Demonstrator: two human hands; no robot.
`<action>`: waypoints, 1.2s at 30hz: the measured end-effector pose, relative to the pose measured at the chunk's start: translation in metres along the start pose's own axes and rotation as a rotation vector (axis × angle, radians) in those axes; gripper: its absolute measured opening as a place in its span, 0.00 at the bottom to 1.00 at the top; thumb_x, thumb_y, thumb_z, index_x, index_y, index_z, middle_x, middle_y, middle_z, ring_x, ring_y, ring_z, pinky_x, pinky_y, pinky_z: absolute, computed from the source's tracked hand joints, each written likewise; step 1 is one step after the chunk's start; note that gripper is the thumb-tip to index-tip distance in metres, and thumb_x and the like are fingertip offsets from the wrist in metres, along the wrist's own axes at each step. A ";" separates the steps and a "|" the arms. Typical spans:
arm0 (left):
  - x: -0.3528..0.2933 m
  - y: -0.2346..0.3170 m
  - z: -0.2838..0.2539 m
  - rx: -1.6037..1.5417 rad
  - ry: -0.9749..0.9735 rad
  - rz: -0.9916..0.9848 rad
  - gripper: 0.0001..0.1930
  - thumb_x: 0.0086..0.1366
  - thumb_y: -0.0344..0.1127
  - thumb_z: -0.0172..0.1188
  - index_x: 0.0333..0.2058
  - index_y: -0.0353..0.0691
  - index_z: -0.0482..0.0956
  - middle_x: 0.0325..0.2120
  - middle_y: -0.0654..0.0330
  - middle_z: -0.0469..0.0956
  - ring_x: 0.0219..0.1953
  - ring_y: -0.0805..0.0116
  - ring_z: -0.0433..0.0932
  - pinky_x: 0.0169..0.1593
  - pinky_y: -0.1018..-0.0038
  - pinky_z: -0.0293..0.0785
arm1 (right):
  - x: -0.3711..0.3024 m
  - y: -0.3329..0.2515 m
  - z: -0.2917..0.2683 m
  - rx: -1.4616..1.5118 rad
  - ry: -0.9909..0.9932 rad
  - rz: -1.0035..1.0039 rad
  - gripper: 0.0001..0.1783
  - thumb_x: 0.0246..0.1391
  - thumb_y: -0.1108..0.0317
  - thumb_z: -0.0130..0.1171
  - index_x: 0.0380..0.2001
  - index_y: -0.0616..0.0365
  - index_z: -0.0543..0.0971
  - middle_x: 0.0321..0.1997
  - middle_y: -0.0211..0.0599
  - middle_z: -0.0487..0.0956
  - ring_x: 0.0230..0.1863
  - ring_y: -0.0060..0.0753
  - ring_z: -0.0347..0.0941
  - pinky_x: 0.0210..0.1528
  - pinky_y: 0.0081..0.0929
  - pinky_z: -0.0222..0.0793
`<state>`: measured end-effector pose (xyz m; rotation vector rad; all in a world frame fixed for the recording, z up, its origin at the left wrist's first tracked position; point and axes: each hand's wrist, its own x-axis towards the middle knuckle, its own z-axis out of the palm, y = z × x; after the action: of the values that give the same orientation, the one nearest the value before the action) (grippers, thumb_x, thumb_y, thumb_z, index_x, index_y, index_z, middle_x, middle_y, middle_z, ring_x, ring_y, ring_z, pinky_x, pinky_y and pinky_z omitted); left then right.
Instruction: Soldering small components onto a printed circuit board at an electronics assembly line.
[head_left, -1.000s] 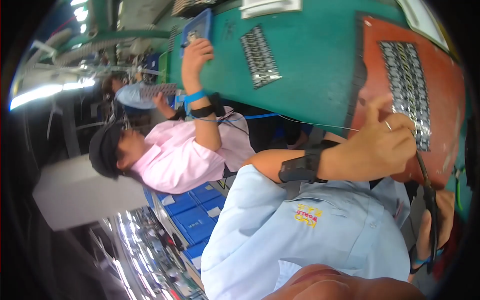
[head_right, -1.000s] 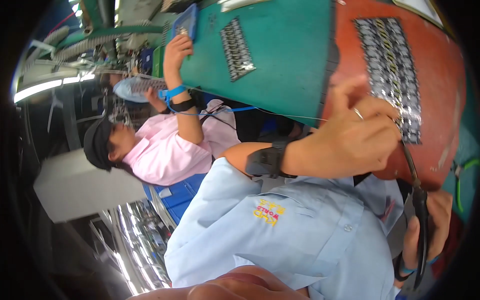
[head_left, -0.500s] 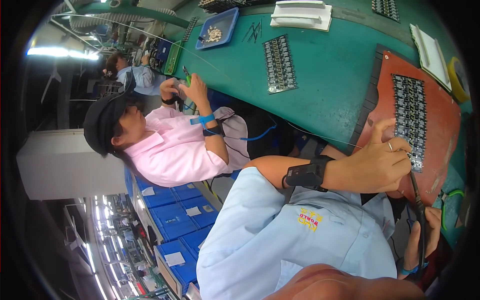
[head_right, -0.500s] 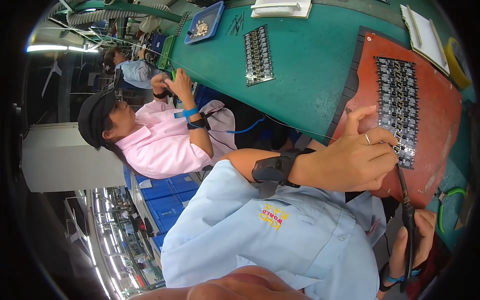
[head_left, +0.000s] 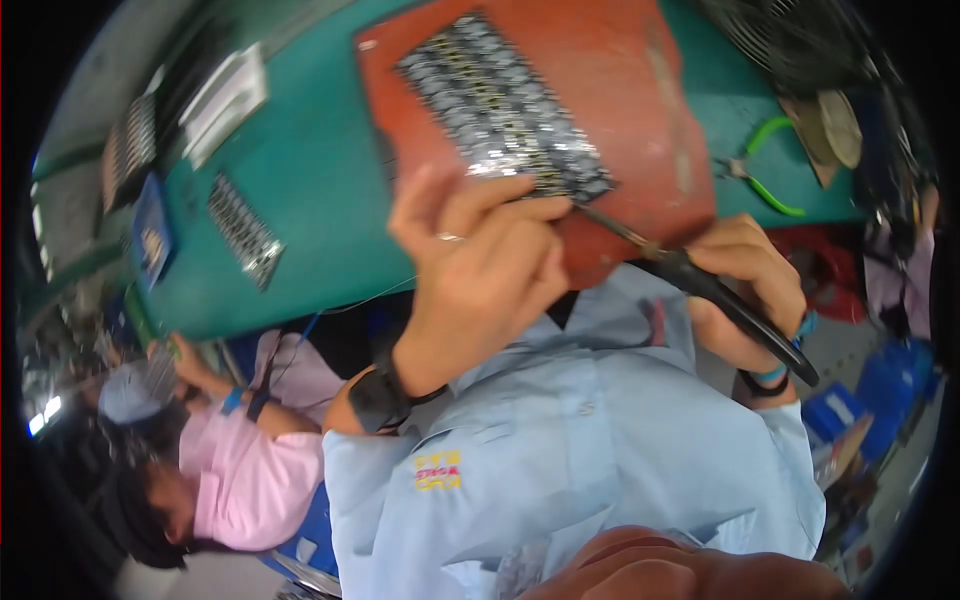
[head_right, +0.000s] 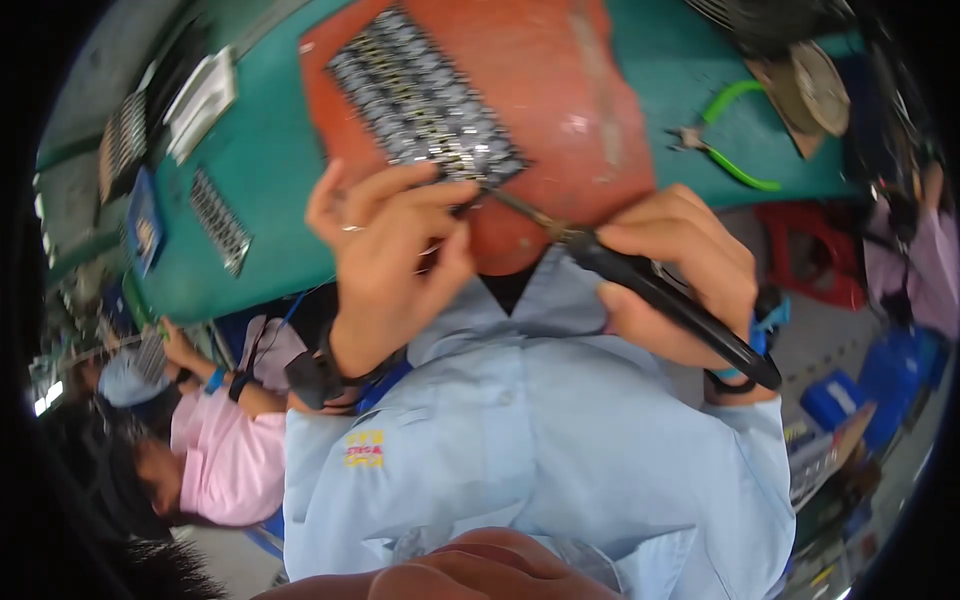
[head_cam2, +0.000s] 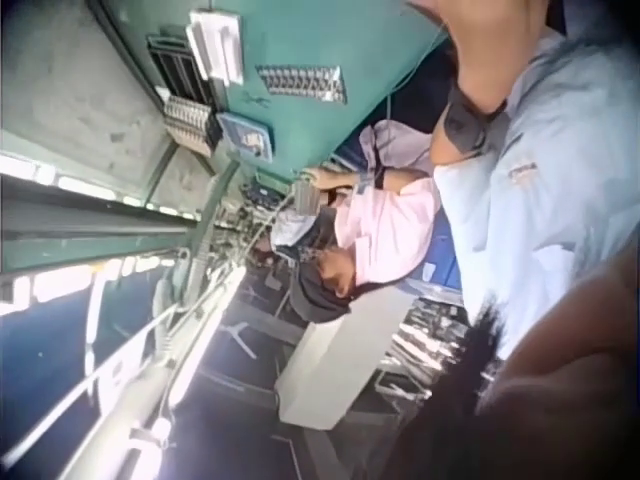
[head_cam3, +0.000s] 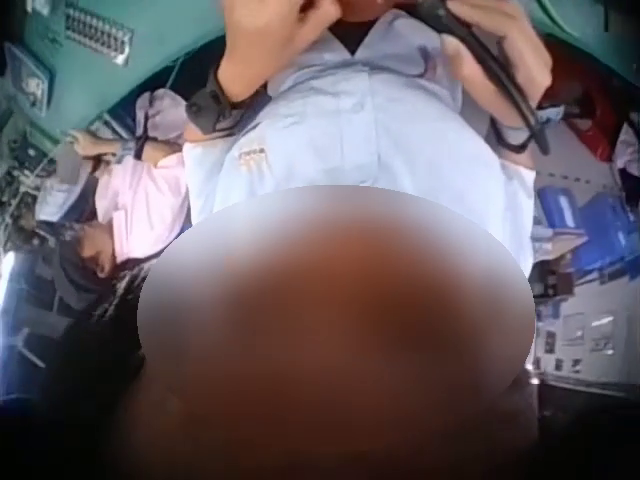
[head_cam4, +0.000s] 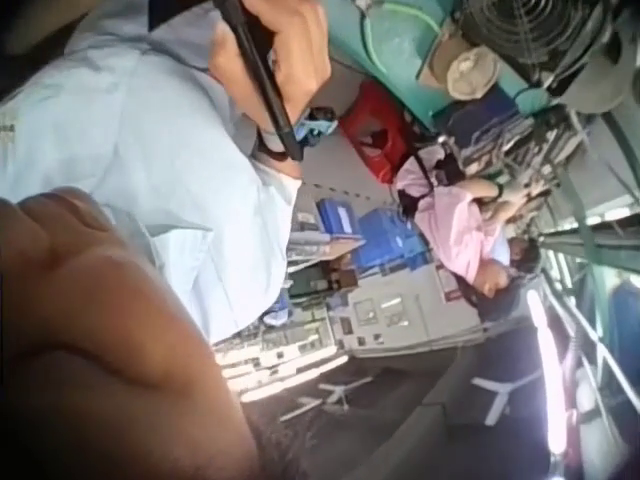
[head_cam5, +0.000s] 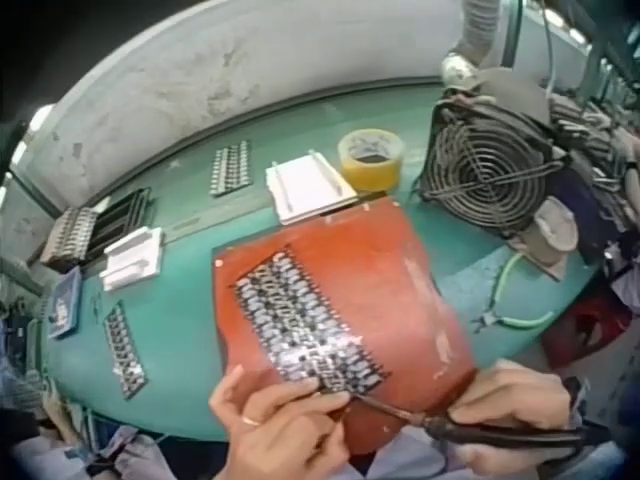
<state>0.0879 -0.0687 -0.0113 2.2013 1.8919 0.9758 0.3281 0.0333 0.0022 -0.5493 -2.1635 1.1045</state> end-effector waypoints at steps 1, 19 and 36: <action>-0.001 0.000 -0.001 0.025 0.004 0.011 0.09 0.46 0.28 0.64 0.24 0.45 0.72 0.34 0.69 0.82 0.46 0.67 0.77 0.62 0.51 0.45 | 0.000 0.000 0.000 -0.010 0.009 -0.036 0.17 0.43 0.71 0.66 0.35 0.71 0.77 0.32 0.48 0.78 0.29 0.40 0.73 0.33 0.30 0.68; 0.002 0.000 0.005 0.037 0.036 -0.007 0.09 0.48 0.28 0.65 0.23 0.46 0.72 0.33 0.71 0.83 0.45 0.67 0.77 0.63 0.53 0.45 | 0.006 0.005 -0.001 0.002 0.000 -0.112 0.16 0.38 0.74 0.66 0.33 0.70 0.77 0.29 0.45 0.79 0.28 0.37 0.74 0.31 0.27 0.68; 0.005 0.001 0.003 0.040 -0.004 -0.005 0.07 0.50 0.26 0.64 0.25 0.43 0.73 0.33 0.67 0.84 0.46 0.65 0.77 0.63 0.57 0.47 | 0.001 0.004 -0.013 0.061 -0.062 -0.054 0.19 0.47 0.64 0.64 0.37 0.70 0.75 0.33 0.51 0.76 0.32 0.39 0.72 0.35 0.31 0.66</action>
<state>0.0907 -0.0636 -0.0109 2.2177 1.9312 0.9402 0.3367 0.0437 0.0048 -0.4325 -2.1767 1.1685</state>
